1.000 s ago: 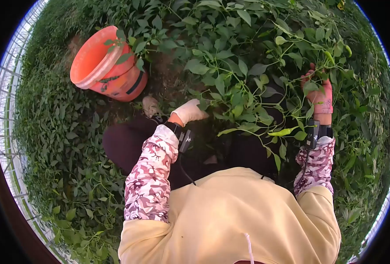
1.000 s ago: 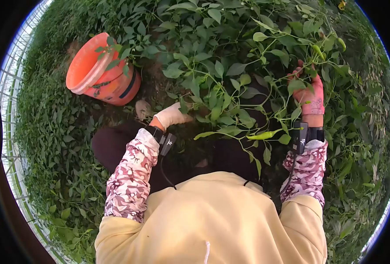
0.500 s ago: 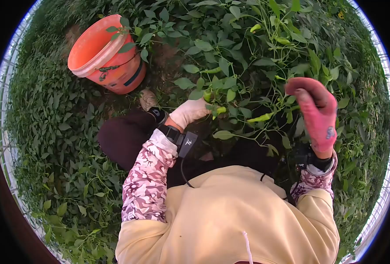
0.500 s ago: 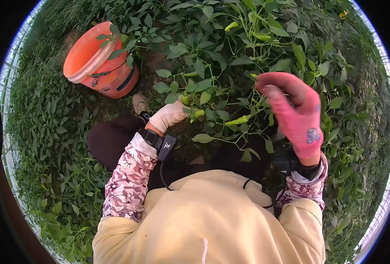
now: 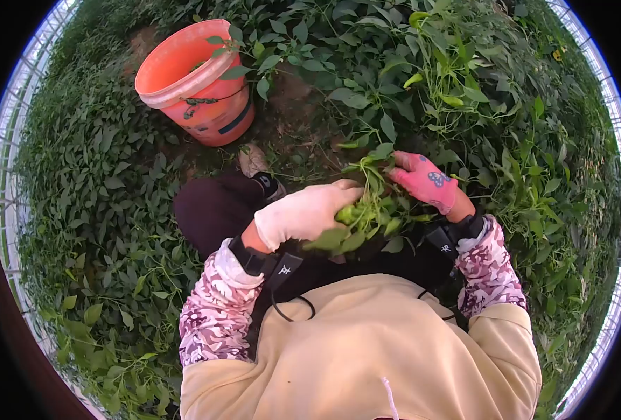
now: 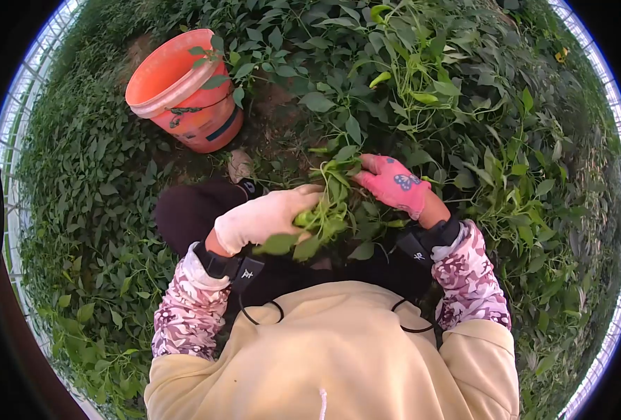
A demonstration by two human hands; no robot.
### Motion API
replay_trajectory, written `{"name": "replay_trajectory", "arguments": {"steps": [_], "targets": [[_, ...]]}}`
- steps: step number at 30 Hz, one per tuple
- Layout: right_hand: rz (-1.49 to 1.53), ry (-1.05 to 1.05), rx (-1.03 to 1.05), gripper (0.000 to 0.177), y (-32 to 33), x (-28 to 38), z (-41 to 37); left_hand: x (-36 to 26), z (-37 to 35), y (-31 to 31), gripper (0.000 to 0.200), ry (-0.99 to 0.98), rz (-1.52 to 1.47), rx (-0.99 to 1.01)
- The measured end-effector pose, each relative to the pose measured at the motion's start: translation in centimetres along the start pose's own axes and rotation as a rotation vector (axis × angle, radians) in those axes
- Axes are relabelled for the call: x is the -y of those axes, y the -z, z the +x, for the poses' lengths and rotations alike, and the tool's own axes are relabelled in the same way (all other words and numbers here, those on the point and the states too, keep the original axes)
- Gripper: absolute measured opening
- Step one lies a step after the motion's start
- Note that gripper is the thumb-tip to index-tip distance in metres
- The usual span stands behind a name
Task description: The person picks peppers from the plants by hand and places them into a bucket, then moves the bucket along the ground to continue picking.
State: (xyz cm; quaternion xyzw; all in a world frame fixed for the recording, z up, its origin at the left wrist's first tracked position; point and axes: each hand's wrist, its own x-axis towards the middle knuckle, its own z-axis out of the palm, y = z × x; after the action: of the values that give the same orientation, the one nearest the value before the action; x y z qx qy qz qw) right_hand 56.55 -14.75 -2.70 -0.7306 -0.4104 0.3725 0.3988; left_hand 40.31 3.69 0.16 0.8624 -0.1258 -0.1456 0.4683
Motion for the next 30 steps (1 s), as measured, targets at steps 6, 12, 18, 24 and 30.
{"name": "replay_trajectory", "arguments": {"steps": [6, 12, 18, 24, 30], "targets": [[0.19, -0.118, -0.022, 0.023, 1.1, 0.0, -2.6, 1.5, -2.9, 3.0, 0.046, -0.085, -0.42, -0.02], [0.261, -0.158, -0.091, 0.03, 1.5, 1.3, -3.8, 5.0, -0.6, 2.6, 0.031, 0.152, -1.008, -0.42], [0.035, 0.089, -0.106, 0.028, 0.4, 2.4, -2.9, 1.9, 5.8, -1.0, 0.035, 0.111, -1.099, -0.188], [-0.157, 0.126, -0.106, 0.023, 0.4, 2.4, -2.8, -0.2, 5.6, 1.0, 0.036, 0.18, -0.628, -0.191], [-0.06, -0.083, -0.032, 0.03, 1.7, 2.8, -3.0, 3.5, 3.2, 2.7, 0.017, 0.224, 0.403, -0.608]]}}
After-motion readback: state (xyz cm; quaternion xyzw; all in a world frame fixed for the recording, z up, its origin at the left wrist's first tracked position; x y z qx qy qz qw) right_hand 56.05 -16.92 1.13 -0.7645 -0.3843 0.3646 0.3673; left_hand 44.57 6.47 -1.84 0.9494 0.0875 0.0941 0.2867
